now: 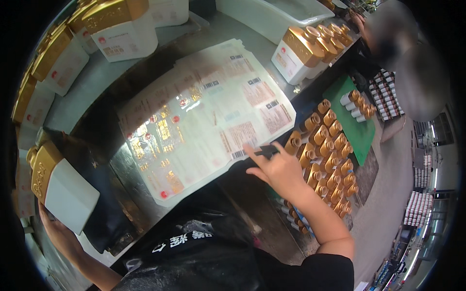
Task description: The person applies labels to white and gold bottles on a production line. They pick up a bottle, place a label on the back, smooth it with a green card, and then place the bottle on a wooden rack. The person repeats this process for multiple bottles.
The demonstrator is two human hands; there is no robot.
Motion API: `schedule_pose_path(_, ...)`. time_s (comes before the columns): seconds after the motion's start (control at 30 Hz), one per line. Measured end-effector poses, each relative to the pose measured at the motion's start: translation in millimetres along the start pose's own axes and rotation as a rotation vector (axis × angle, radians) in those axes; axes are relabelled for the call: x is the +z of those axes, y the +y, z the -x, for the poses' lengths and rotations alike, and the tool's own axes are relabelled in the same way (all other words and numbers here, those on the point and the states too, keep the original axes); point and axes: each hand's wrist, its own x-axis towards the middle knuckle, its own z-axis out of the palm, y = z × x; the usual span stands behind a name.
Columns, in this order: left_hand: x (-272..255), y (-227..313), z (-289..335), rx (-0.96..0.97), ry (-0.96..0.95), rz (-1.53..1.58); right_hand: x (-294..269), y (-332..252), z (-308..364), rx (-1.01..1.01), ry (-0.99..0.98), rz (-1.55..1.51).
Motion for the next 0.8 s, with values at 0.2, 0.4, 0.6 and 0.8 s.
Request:
schedule_pose_path(0.2,21,5,17,0.272,0.046,-0.139,29,27,-12,-0.31,0.265,0.094)
schedule_pose_path(0.4,-10,9,-11,0.868,-0.272,-0.412,-8,-18,-10,0.106,-0.02,-0.491)
schedule_pose_path(0.6,-20,-5,32,1.022,-0.623,-0.776,-41,-99,-86,0.349,-0.355,-1.172)
schedule_pose_path(0.8,-40,-27,37,0.618,-0.416,-0.411,-84,-224,-165,-0.703,0.542,-0.228)
